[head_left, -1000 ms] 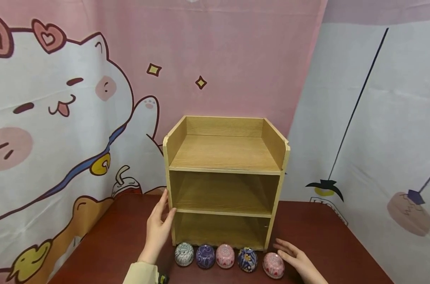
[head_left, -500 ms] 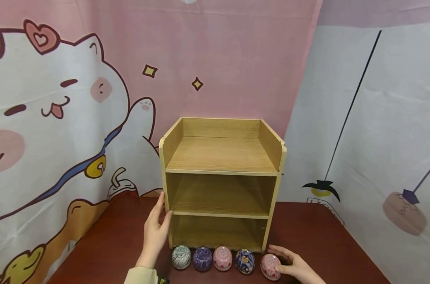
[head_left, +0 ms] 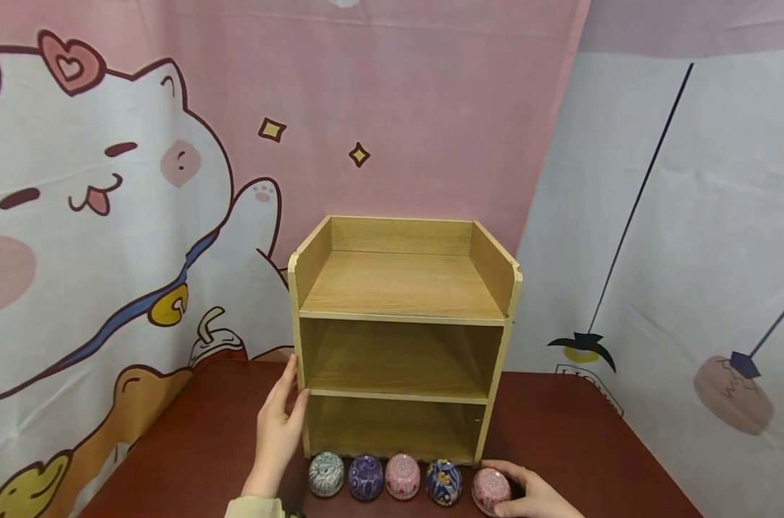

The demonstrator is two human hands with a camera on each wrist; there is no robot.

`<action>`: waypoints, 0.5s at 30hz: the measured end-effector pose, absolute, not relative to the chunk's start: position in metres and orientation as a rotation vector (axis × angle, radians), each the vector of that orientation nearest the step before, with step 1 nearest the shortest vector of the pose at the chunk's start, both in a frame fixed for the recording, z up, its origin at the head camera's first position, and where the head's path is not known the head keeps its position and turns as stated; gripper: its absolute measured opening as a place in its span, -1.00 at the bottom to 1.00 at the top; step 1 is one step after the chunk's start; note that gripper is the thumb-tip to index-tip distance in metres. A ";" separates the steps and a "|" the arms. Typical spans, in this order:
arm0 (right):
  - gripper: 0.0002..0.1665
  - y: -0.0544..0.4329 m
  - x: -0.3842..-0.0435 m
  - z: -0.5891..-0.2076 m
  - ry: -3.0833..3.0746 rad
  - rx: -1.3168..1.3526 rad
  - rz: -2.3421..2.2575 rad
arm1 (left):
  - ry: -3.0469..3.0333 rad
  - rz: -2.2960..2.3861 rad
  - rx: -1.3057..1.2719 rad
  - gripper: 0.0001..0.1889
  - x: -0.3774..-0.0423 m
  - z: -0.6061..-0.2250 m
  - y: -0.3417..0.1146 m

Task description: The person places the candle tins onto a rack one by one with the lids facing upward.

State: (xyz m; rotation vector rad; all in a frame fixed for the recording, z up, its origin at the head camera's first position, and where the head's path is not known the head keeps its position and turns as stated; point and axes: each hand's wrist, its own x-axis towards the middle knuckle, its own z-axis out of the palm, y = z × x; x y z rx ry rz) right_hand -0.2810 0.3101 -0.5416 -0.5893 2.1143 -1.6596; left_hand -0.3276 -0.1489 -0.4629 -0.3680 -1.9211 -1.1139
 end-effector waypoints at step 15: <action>-0.16 0.310 -0.286 -0.541 2.249 -0.639 -1.502 | -1.958 -1.040 -0.329 -0.24 -0.326 -0.466 -0.153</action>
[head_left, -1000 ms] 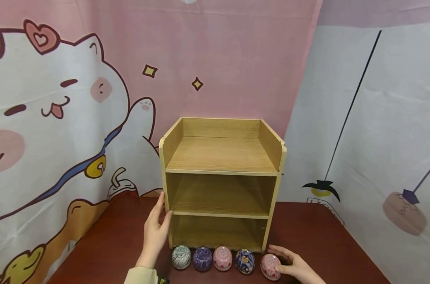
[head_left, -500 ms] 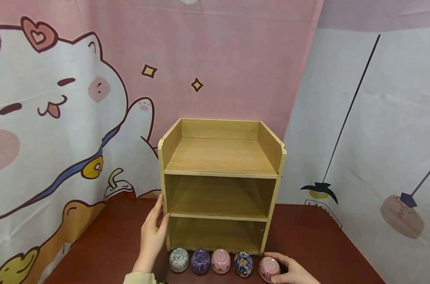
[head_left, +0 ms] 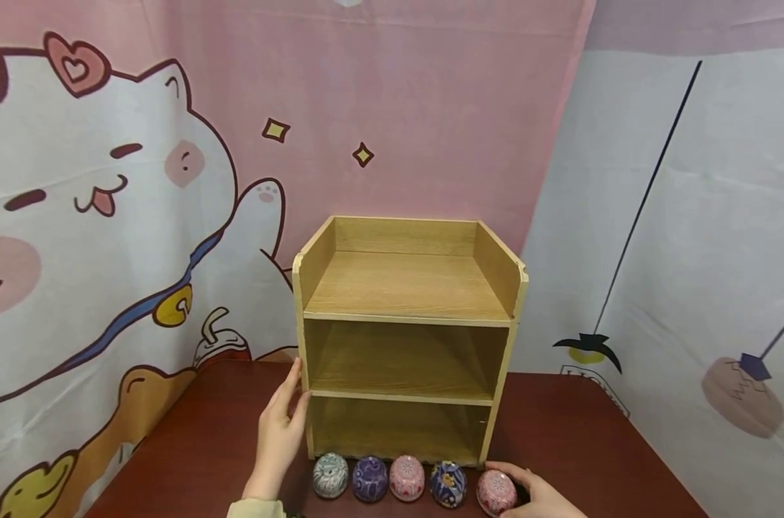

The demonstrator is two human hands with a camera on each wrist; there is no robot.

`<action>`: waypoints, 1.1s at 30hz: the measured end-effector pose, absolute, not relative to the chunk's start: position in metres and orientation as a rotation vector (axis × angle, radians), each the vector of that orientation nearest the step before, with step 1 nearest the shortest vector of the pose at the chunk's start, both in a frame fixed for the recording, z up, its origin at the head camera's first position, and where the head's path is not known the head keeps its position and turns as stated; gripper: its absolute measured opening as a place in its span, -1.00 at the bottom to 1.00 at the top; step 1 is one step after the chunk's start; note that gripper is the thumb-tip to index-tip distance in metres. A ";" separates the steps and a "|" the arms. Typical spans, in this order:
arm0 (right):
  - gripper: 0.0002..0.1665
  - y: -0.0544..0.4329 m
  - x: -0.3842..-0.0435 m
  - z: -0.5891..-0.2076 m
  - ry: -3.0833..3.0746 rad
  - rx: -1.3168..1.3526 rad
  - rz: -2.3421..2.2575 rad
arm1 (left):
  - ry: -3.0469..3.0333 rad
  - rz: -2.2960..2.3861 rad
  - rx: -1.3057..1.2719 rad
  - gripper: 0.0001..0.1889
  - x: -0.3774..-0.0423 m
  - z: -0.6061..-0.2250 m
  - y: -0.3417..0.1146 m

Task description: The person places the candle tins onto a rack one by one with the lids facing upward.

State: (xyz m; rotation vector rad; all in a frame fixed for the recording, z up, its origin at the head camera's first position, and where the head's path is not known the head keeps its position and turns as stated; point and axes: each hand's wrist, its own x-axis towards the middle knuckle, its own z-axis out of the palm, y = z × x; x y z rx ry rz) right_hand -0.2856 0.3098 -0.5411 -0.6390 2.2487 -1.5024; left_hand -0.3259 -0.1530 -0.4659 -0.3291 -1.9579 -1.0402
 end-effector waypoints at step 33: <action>-0.17 0.309 -0.286 -0.543 2.265 -0.617 -1.524 | -1.940 -0.970 -0.368 -0.22 -0.330 -0.467 -0.156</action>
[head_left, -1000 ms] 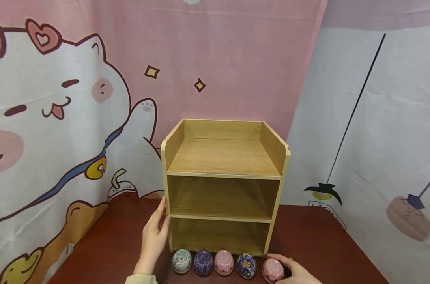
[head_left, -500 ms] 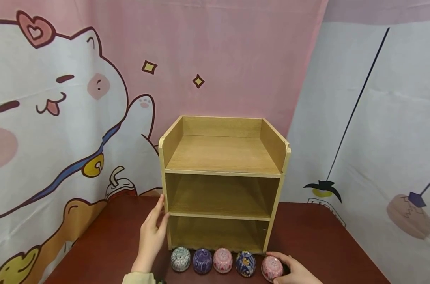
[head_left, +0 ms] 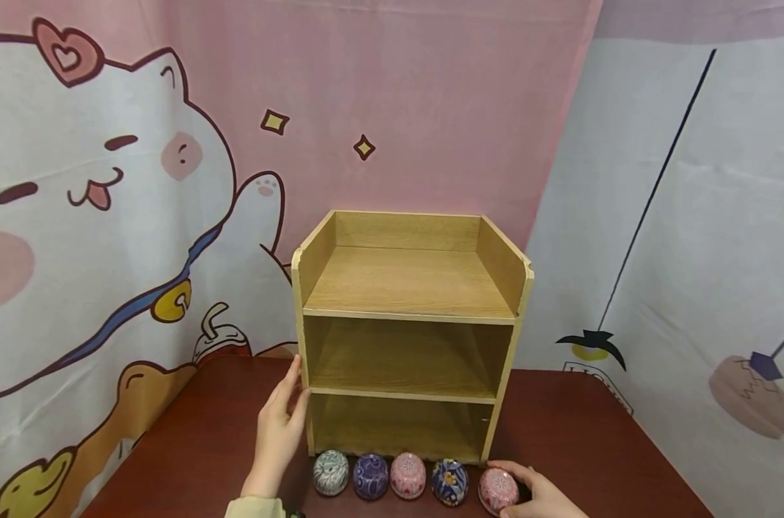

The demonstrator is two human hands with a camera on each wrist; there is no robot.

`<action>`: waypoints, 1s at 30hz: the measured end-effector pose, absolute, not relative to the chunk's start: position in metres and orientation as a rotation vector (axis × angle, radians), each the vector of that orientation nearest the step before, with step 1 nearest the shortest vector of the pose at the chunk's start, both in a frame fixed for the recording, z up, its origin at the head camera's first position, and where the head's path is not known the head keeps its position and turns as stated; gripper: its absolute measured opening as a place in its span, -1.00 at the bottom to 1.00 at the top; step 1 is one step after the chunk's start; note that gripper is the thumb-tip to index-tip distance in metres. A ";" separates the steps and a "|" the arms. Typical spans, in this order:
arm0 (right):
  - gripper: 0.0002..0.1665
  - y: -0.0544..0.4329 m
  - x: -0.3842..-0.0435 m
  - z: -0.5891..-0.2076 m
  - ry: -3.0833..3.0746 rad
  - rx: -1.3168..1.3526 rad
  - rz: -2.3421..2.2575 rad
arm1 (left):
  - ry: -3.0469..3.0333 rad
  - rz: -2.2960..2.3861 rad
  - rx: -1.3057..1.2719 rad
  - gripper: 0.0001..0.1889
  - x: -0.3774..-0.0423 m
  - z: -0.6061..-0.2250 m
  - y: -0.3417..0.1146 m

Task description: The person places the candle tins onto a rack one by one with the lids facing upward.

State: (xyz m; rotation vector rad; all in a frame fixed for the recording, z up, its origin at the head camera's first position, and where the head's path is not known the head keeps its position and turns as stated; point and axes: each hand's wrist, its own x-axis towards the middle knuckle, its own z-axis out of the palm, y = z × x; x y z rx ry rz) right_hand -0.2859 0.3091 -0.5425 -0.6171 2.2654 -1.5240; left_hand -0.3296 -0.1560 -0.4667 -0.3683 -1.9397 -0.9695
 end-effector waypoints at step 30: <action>-0.26 0.301 -0.282 -0.524 2.189 -0.578 -1.600 | -1.979 -0.974 -0.354 -0.23 -0.327 -0.466 -0.156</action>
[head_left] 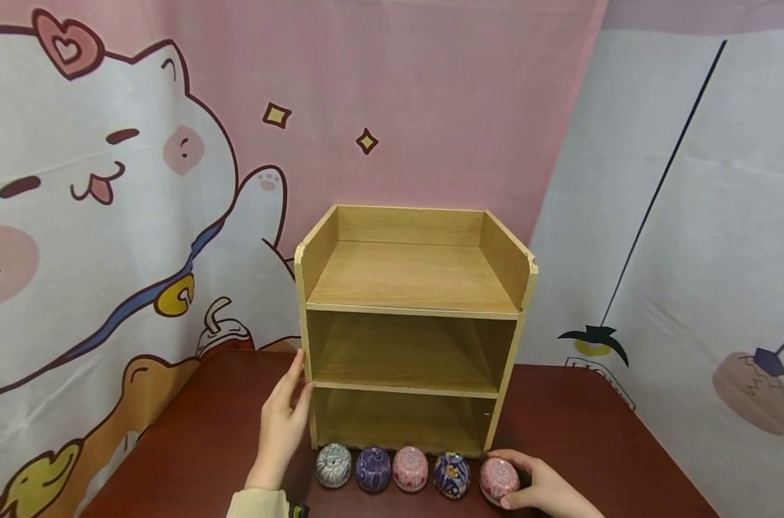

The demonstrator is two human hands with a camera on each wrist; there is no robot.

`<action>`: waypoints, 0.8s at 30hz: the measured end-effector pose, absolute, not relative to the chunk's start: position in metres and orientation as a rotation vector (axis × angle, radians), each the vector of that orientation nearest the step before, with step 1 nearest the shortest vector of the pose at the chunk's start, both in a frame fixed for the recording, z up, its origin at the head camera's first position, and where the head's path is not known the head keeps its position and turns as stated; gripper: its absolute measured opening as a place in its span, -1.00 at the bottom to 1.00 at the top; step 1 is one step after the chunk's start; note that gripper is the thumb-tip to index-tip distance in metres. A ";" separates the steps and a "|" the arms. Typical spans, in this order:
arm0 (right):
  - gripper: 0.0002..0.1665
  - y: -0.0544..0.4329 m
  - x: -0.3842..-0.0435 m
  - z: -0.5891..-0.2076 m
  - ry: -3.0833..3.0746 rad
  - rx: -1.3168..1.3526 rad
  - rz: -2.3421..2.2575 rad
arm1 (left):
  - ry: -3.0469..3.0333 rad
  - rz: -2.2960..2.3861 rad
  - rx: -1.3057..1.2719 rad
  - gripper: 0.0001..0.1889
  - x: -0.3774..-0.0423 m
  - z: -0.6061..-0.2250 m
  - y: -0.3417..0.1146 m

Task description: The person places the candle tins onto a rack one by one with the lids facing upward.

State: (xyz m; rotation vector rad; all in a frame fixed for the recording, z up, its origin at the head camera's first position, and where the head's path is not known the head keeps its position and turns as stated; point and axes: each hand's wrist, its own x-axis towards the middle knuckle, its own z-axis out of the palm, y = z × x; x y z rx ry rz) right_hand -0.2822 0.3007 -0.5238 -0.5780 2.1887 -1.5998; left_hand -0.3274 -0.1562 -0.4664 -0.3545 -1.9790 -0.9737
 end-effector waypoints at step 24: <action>-0.25 0.285 -0.279 -0.490 2.116 -0.778 -1.645 | -1.932 -0.991 -0.384 -0.24 -0.328 -0.466 -0.157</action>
